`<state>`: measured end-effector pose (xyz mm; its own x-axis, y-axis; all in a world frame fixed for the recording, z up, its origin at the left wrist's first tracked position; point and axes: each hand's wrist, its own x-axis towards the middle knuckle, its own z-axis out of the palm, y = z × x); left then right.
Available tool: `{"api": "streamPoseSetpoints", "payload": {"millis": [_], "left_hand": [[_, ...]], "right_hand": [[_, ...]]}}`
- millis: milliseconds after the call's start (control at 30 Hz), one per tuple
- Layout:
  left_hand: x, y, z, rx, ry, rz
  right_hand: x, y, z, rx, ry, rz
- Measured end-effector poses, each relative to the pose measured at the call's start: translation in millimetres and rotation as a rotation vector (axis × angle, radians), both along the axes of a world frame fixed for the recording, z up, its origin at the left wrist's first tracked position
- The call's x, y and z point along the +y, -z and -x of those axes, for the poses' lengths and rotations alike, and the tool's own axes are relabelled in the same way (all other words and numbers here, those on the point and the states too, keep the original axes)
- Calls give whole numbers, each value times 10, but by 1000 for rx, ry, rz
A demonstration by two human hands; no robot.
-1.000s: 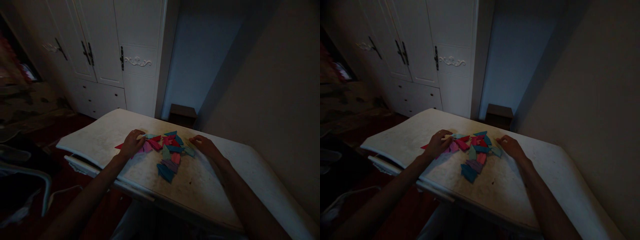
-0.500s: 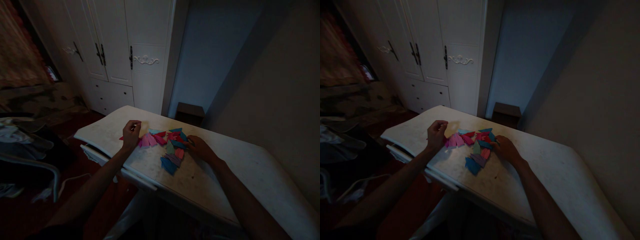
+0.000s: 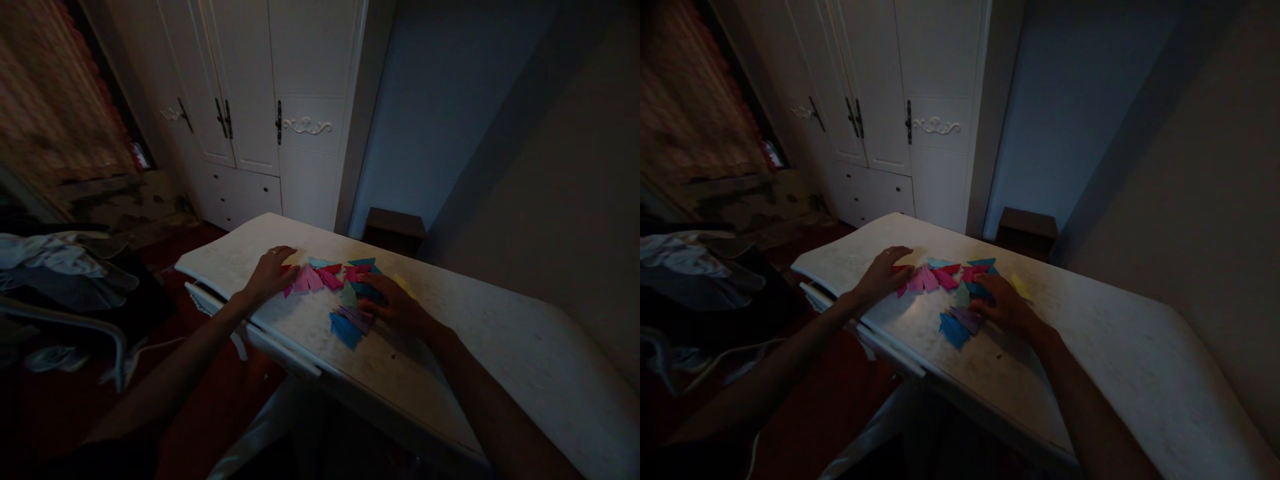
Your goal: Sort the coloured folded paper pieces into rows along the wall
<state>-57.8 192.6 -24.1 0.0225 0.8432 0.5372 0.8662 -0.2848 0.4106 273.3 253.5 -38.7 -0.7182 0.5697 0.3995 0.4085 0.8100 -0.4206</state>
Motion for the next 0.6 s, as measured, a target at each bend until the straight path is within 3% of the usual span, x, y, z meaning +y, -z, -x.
{"api": "streamPoseSetpoints", "payload": {"millis": [167,433,600], "left_hand": [[-14,144,-6,266,19,193],[-100,129,-155,335,38,194],[-138,115,-193,307,79,154]], "right_hand": [[-97,58,183,-42,-103,-27],[-86,62,499,-104,-29,-167],[-15,15,737,-132,59,-176]]}}
